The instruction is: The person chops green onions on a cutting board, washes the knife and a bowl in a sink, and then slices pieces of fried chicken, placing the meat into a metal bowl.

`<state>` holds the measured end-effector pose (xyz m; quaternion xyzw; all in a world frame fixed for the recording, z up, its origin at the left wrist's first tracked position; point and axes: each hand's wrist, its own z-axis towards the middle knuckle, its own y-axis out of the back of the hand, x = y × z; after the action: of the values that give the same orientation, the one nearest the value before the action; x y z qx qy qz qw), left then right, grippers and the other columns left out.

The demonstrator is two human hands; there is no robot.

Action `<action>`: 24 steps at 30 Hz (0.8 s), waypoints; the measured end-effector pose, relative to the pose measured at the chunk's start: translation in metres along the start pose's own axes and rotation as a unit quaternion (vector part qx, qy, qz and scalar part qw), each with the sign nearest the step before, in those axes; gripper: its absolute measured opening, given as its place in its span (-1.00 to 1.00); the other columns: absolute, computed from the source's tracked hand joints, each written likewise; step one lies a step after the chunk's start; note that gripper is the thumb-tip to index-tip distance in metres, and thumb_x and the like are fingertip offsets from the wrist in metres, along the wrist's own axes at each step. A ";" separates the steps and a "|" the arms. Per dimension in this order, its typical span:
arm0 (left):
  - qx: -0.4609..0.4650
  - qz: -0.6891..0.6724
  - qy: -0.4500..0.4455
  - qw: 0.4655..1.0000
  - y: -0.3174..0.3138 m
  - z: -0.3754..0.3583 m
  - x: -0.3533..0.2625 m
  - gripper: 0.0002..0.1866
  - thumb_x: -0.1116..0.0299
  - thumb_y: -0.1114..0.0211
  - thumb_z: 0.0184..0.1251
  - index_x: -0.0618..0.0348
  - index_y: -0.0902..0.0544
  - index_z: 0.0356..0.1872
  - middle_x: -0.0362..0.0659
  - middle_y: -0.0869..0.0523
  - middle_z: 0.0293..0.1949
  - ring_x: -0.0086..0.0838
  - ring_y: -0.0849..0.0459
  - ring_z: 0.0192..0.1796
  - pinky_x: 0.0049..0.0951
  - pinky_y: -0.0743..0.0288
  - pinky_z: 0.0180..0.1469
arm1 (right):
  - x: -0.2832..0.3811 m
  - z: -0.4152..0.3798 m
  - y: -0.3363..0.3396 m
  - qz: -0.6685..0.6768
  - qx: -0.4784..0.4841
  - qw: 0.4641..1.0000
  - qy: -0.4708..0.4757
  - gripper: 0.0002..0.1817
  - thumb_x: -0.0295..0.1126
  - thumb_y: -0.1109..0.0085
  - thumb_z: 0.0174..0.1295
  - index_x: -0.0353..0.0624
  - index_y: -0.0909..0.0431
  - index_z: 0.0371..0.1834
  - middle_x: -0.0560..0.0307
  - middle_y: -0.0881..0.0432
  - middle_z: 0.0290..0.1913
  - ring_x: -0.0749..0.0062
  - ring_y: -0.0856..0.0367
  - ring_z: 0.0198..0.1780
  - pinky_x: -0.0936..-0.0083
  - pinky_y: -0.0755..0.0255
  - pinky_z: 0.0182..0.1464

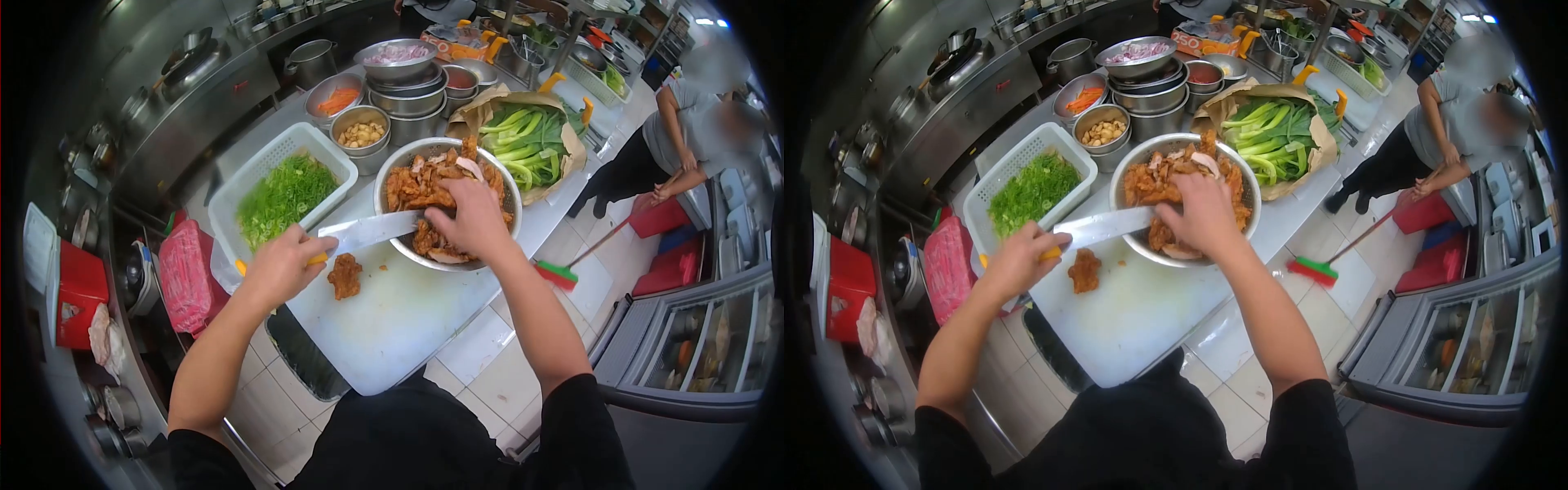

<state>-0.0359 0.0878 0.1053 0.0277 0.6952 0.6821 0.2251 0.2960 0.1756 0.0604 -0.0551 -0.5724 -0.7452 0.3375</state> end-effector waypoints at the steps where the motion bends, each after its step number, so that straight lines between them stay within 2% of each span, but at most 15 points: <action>1: -0.006 0.005 0.000 1.000 0.002 0.003 -0.001 -0.59 0.36 -0.51 0.22 -0.27 -0.76 0.12 -0.11 -0.64 -0.18 -0.15 -0.74 -0.17 -0.18 -0.64 -0.13 | -0.004 0.012 0.002 0.022 0.025 0.999 -0.019 -0.46 -0.13 -0.44 0.18 -0.21 -0.64 0.15 -0.16 -0.71 -0.03 -0.03 -0.66 0.08 0.15 -0.49 0.20; 2: -0.013 0.010 -0.001 1.000 0.003 0.005 -0.002 -0.58 0.36 -0.51 0.22 -0.27 -0.76 0.12 -0.11 -0.63 -0.18 -0.15 -0.74 -0.18 -0.18 -0.64 -0.13 | -0.007 0.020 0.003 0.043 0.049 0.997 -0.039 -0.51 -0.15 -0.42 0.18 -0.21 -0.67 0.11 -0.16 -0.74 -0.11 -0.05 -0.70 0.01 0.15 -0.53 0.15; 5: -0.009 0.021 0.009 1.000 0.020 0.006 -0.007 -0.56 0.39 -0.52 0.21 -0.23 -0.74 0.14 -0.10 -0.61 -0.16 -0.16 -0.71 -0.14 -0.20 -0.63 -0.07 | -0.004 0.039 0.022 0.052 0.024 0.993 -0.106 -0.62 -0.21 -0.37 0.19 -0.23 -0.72 -0.01 -0.20 -0.76 -0.27 -0.06 -0.76 -0.18 0.19 -0.62 -0.04; 8: -0.040 0.033 0.009 0.999 0.038 -0.002 -0.014 -0.54 0.42 -0.52 0.18 -0.22 -0.74 0.14 -0.12 -0.59 -0.18 -0.19 -0.70 -0.14 -0.22 -0.62 -0.09 | -0.005 0.052 0.037 0.173 -0.008 0.975 -0.137 -0.64 -0.24 -0.34 0.21 -0.27 -0.72 -0.04 -0.18 -0.79 -0.25 0.01 -0.78 -0.24 0.26 -0.63 -0.09; 9: -0.055 0.041 0.008 0.998 0.044 -0.007 -0.016 -0.53 0.42 -0.53 0.17 -0.22 -0.74 0.13 -0.13 -0.59 -0.19 -0.19 -0.70 -0.14 -0.22 -0.62 -0.11 | 0.008 0.053 0.049 0.167 -0.017 0.977 -0.132 -0.66 -0.25 -0.34 0.22 -0.27 -0.72 -0.05 -0.15 -0.80 -0.24 0.11 -0.78 -0.27 0.34 -0.63 -0.11; 12: -0.090 0.061 0.011 0.994 0.064 -0.026 -0.018 -0.55 0.44 -0.53 0.13 -0.20 -0.75 0.09 -0.14 -0.59 -0.23 -0.20 -0.68 -0.19 -0.21 -0.58 -0.18 | 0.035 0.054 0.059 0.188 -0.036 0.977 -0.094 -0.66 -0.26 -0.34 0.21 -0.27 -0.73 -0.06 -0.12 -0.80 -0.26 0.18 -0.78 -0.30 0.36 -0.63 -0.12; 13: -0.098 0.070 0.011 0.993 0.069 -0.037 -0.017 -0.55 0.43 -0.52 0.14 -0.21 -0.75 0.09 -0.13 -0.59 -0.24 -0.19 -0.68 -0.21 -0.20 -0.56 -0.20 | 0.050 0.051 0.063 0.196 -0.017 0.976 -0.098 -0.69 -0.28 -0.36 0.28 -0.25 -0.72 -0.03 0.03 -0.76 -0.38 0.53 -0.65 -0.39 0.52 -0.55 -0.26; 16: -0.100 0.070 0.024 0.992 0.082 -0.075 -0.018 -0.55 0.44 -0.53 0.12 -0.20 -0.75 0.07 -0.12 -0.58 -0.27 -0.18 -0.66 -0.24 -0.19 -0.53 -0.23 | 0.080 0.040 0.060 0.164 -0.006 0.986 -0.034 -0.68 -0.26 -0.37 0.23 -0.26 -0.72 -0.07 0.01 -0.76 -0.38 0.51 -0.66 -0.39 0.50 -0.56 -0.26; 18: -0.089 0.061 0.040 0.993 0.087 -0.104 -0.021 -0.54 0.45 -0.55 0.08 -0.19 -0.76 0.06 -0.13 -0.58 -0.28 -0.17 -0.66 -0.26 -0.19 -0.52 -0.23 | 0.108 0.030 0.062 0.192 0.060 0.977 -0.072 -0.69 -0.28 -0.37 0.20 -0.26 -0.73 -0.09 0.02 -0.76 -0.37 0.46 -0.69 -0.38 0.47 -0.58 -0.25; 19: -0.081 0.057 0.048 0.994 0.089 -0.119 -0.022 -0.54 0.45 -0.56 0.06 -0.19 -0.76 0.05 -0.13 -0.58 -0.29 -0.16 -0.66 -0.26 -0.19 -0.53 -0.23 | 0.110 0.027 0.053 0.152 0.069 0.985 -0.041 -0.70 -0.29 -0.36 0.20 -0.26 -0.73 -0.08 0.00 -0.77 -0.35 0.42 -0.72 -0.35 0.45 -0.59 -0.23; 20: -0.063 0.046 0.059 0.995 0.089 -0.135 -0.022 -0.53 0.45 -0.57 0.05 -0.18 -0.77 0.05 -0.12 -0.58 -0.29 -0.16 -0.66 -0.26 -0.18 -0.53 -0.22 | 0.113 0.024 0.040 0.199 0.086 0.975 -0.059 -0.68 -0.27 -0.36 0.19 -0.29 -0.73 -0.10 -0.03 -0.76 -0.36 0.38 -0.73 -0.35 0.46 -0.60 -0.21; 22: -0.028 0.026 0.079 0.996 0.088 -0.161 -0.018 -0.52 0.44 -0.60 0.02 -0.17 -0.77 0.04 -0.12 -0.58 -0.28 -0.15 -0.67 -0.25 -0.16 -0.54 -0.22 | 0.117 0.022 0.022 0.228 0.155 0.959 -0.070 -0.64 -0.24 -0.37 0.19 -0.33 -0.72 -0.10 -0.11 -0.77 -0.32 0.21 -0.76 -0.27 0.35 -0.63 -0.12; 24: 0.003 0.001 0.095 0.995 0.082 -0.174 -0.010 -0.53 0.43 -0.60 0.02 -0.17 -0.78 0.04 -0.11 -0.60 -0.28 -0.15 -0.68 -0.24 -0.15 -0.56 -0.21 | 0.115 0.022 -0.004 0.152 0.179 0.972 -0.028 -0.55 -0.18 -0.39 0.20 -0.33 -0.69 0.00 -0.19 -0.76 -0.18 0.01 -0.76 -0.12 0.23 -0.62 0.04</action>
<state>-0.1102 -0.0731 0.1818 -0.0359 0.7154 0.6799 0.1568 0.1993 0.1448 0.1188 -0.1014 -0.6905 -0.5692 0.4348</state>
